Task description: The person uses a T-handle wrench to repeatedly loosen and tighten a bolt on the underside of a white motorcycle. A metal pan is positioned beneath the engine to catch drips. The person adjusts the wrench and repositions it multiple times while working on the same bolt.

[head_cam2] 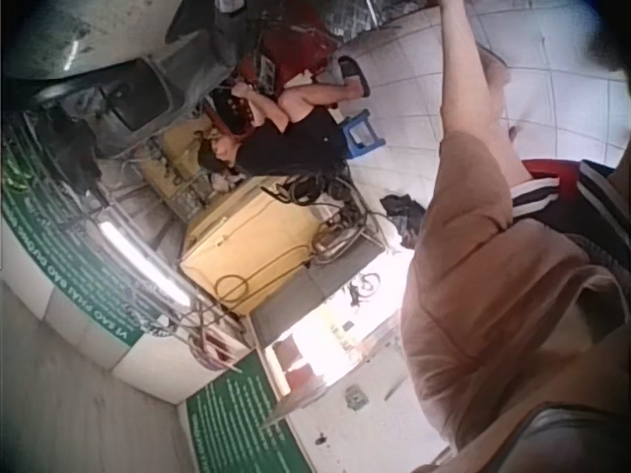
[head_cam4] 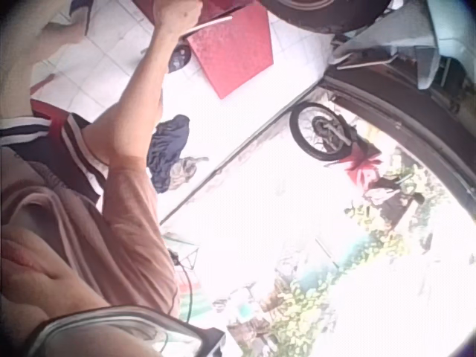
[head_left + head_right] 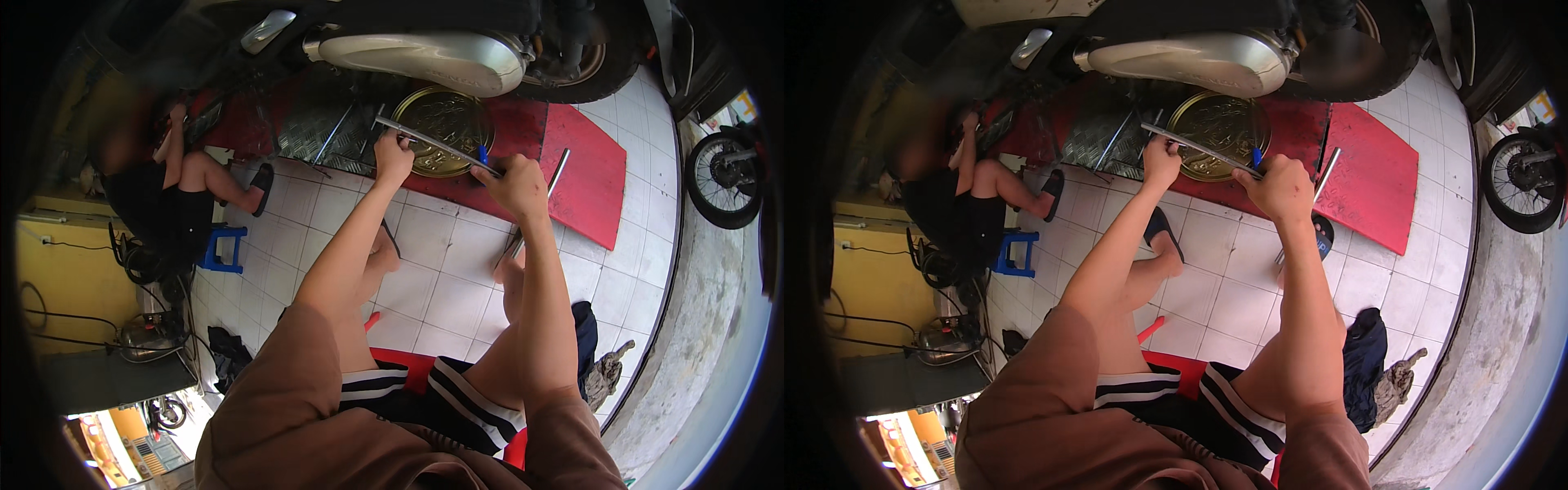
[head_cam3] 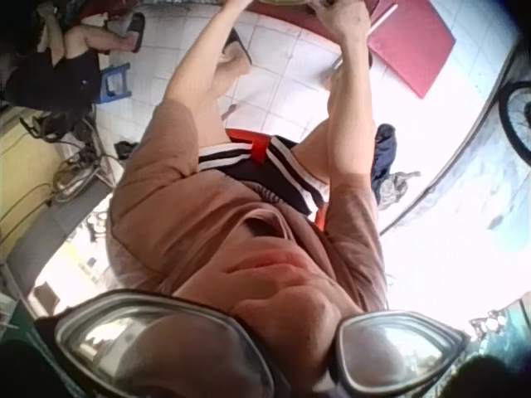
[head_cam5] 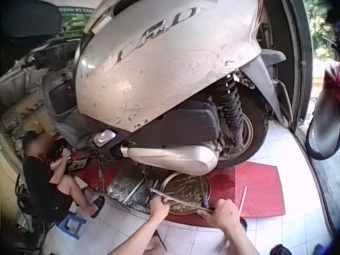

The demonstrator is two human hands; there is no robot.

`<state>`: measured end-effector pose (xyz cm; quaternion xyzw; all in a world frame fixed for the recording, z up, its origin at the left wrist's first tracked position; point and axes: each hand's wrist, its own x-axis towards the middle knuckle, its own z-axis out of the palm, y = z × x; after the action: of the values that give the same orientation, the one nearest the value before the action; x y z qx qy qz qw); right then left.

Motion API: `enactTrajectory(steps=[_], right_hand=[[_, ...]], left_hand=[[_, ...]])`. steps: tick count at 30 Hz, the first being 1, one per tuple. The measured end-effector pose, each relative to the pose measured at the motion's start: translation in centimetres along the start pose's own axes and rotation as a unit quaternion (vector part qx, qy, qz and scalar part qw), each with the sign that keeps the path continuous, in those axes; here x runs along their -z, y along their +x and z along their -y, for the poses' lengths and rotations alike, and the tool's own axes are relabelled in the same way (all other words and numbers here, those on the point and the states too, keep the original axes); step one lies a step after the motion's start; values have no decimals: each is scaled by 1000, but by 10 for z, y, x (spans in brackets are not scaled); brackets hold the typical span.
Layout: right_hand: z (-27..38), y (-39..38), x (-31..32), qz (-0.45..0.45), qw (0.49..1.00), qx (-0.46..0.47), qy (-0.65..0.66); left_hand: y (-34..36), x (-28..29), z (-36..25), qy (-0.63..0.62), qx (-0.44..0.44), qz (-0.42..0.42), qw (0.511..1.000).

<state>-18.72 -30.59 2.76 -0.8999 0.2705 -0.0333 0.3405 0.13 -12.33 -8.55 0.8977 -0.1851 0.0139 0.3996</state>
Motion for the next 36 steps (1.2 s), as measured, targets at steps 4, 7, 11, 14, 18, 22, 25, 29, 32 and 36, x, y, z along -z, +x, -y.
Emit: enactTrajectory(steps=[4,7,11,14,18,22,25,29,32,36], right_hand=[[13,-2,-1,33,999,34,-18],[23,-3,-19,37,996,65,-53],[28,1,-37,27,993,68,-90],[32,13,-51,27,991,95,-85],[48,18,-62,23,988,126,-82],[48,23,-77,29,989,133,-57],[52,21,-85,35,990,129,-44],[60,17,-86,41,992,112,-38],[59,18,-82,52,992,105,-35],[54,19,-78,65,992,103,-22]], left_hand=[[-32,79,-3,-337,205,-38,918],[-32,110,9,-442,242,-81,860],[-5,120,11,-479,257,-54,838],[0,133,18,-507,290,-68,809],[1,153,28,-544,307,-93,776],[4,163,38,-582,304,-96,748],[4,164,39,-603,301,-105,732],[5,165,31,-602,298,-94,735],[6,165,29,-623,293,-92,720],[8,160,27,-616,296,-91,724]])
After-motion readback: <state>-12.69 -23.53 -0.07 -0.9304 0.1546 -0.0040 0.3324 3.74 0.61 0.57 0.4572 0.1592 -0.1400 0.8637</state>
